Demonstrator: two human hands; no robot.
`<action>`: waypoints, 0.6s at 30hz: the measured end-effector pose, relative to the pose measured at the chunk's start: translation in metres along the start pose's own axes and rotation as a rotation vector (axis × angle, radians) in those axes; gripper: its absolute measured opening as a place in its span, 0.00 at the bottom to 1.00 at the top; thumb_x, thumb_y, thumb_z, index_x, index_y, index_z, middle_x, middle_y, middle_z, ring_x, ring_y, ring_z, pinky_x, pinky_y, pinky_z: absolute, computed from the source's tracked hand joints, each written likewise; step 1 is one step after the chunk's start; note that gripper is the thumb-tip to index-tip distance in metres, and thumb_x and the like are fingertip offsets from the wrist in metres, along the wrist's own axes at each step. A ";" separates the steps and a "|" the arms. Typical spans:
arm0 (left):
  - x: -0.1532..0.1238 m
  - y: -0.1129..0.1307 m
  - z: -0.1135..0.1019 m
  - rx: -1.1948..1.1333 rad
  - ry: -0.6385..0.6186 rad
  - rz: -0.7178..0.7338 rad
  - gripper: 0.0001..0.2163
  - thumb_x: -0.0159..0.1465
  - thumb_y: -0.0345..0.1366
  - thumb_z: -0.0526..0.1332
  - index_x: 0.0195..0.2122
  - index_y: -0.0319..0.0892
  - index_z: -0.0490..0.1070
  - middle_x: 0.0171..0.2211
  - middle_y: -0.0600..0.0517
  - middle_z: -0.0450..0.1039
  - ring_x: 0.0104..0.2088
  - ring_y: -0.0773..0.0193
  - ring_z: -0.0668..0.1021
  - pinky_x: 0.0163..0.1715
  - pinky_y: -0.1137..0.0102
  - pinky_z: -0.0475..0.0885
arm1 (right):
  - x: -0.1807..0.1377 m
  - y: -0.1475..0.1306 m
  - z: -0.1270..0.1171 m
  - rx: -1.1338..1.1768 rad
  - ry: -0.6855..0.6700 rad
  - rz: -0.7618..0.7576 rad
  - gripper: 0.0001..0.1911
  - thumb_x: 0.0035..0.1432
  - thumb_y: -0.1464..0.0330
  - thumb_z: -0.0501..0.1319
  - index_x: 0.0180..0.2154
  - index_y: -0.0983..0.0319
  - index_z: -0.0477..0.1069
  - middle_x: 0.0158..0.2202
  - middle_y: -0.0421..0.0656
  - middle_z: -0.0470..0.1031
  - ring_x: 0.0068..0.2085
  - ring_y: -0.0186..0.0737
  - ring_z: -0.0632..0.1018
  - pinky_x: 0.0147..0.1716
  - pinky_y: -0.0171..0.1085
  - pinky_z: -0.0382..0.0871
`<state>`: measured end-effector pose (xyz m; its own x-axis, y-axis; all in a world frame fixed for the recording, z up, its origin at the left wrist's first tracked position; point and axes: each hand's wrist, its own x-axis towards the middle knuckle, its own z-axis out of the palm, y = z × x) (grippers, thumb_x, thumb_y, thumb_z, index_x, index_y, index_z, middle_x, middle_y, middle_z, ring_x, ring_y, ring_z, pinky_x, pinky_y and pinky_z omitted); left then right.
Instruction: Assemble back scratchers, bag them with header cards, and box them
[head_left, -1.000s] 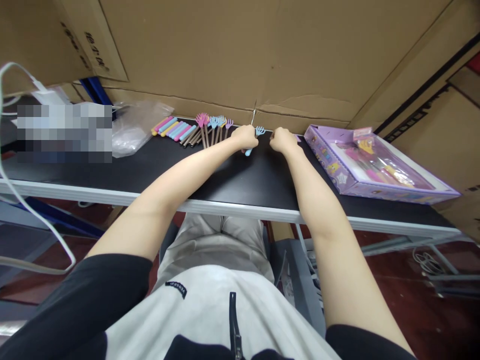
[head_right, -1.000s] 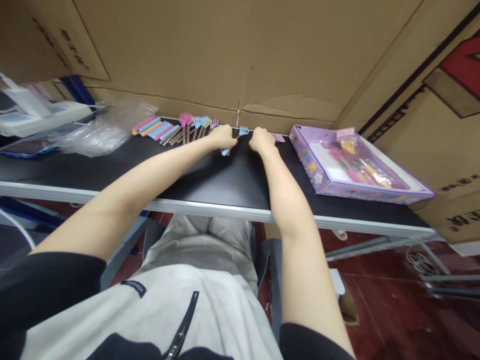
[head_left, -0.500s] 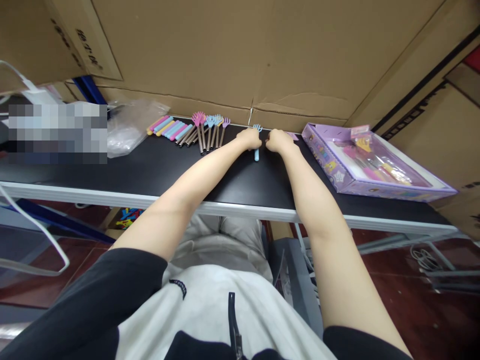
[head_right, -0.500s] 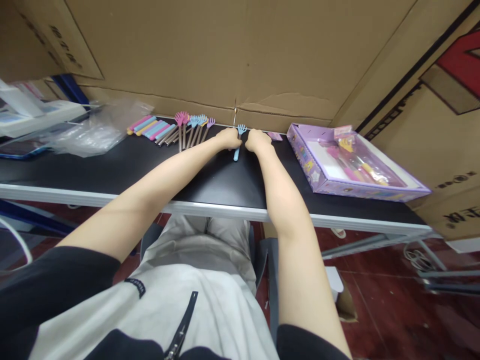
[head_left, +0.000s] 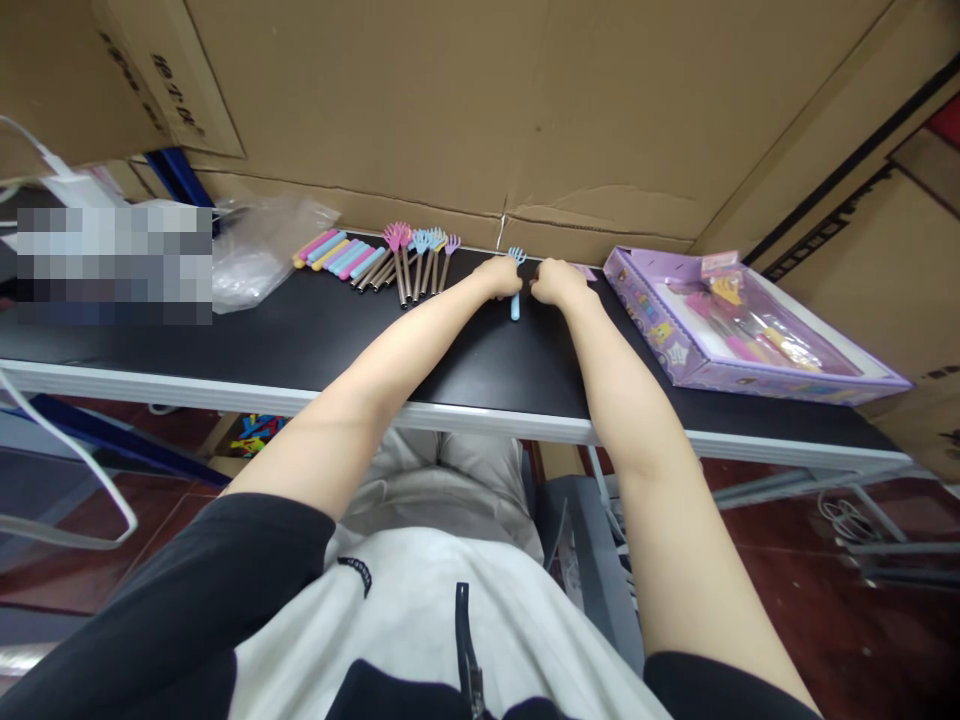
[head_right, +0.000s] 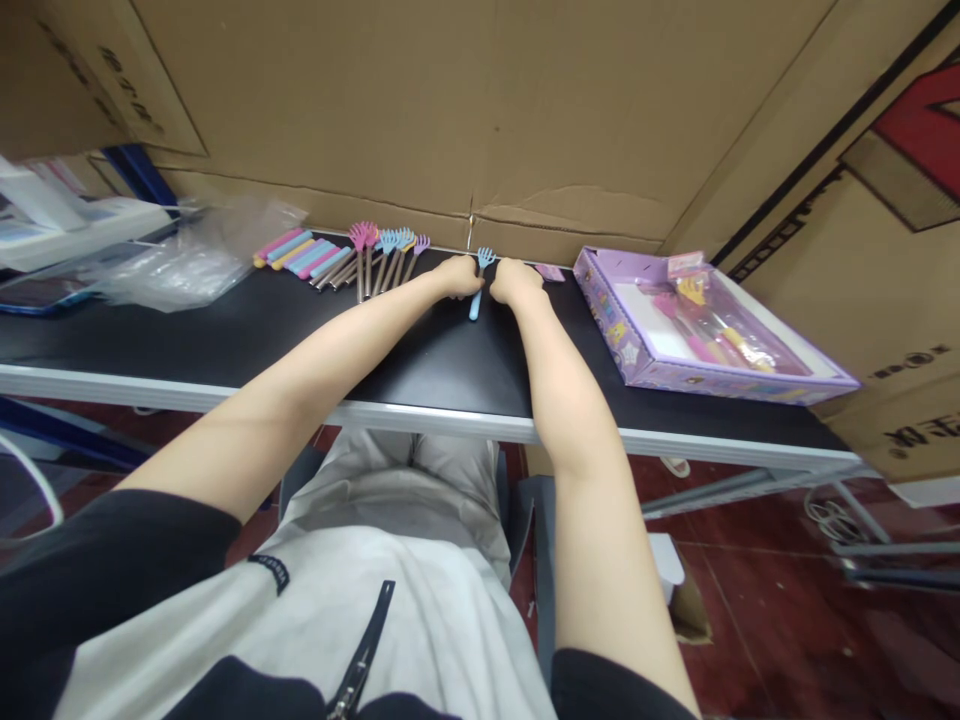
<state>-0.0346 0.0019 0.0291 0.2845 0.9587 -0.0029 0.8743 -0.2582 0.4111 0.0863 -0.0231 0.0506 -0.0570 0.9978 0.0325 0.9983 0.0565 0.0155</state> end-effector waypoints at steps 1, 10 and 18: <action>0.000 0.000 0.000 -0.008 -0.003 0.003 0.16 0.71 0.30 0.57 0.48 0.27 0.84 0.47 0.30 0.86 0.48 0.45 0.88 0.52 0.62 0.81 | 0.000 0.000 0.000 0.000 0.000 -0.001 0.22 0.72 0.73 0.57 0.63 0.72 0.76 0.64 0.65 0.77 0.66 0.60 0.79 0.64 0.50 0.75; -0.006 -0.017 -0.045 -0.189 -0.245 -0.106 0.11 0.71 0.35 0.62 0.44 0.36 0.82 0.41 0.40 0.87 0.48 0.51 0.88 0.48 0.66 0.79 | 0.002 0.003 0.003 -0.004 0.007 -0.009 0.23 0.72 0.73 0.57 0.63 0.71 0.76 0.63 0.64 0.78 0.66 0.60 0.79 0.63 0.50 0.75; -0.049 -0.133 -0.150 -0.200 0.211 -0.339 0.13 0.76 0.31 0.60 0.32 0.34 0.71 0.37 0.45 0.80 0.47 0.58 0.80 0.59 0.59 0.72 | 0.007 0.004 0.006 -0.004 -0.004 -0.022 0.25 0.70 0.74 0.59 0.65 0.72 0.75 0.63 0.63 0.78 0.66 0.61 0.79 0.64 0.52 0.76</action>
<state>-0.2237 0.0071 0.1117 -0.1100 0.9939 0.0097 0.8052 0.0834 0.5871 0.0905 -0.0153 0.0445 -0.0793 0.9964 0.0284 0.9967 0.0788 0.0198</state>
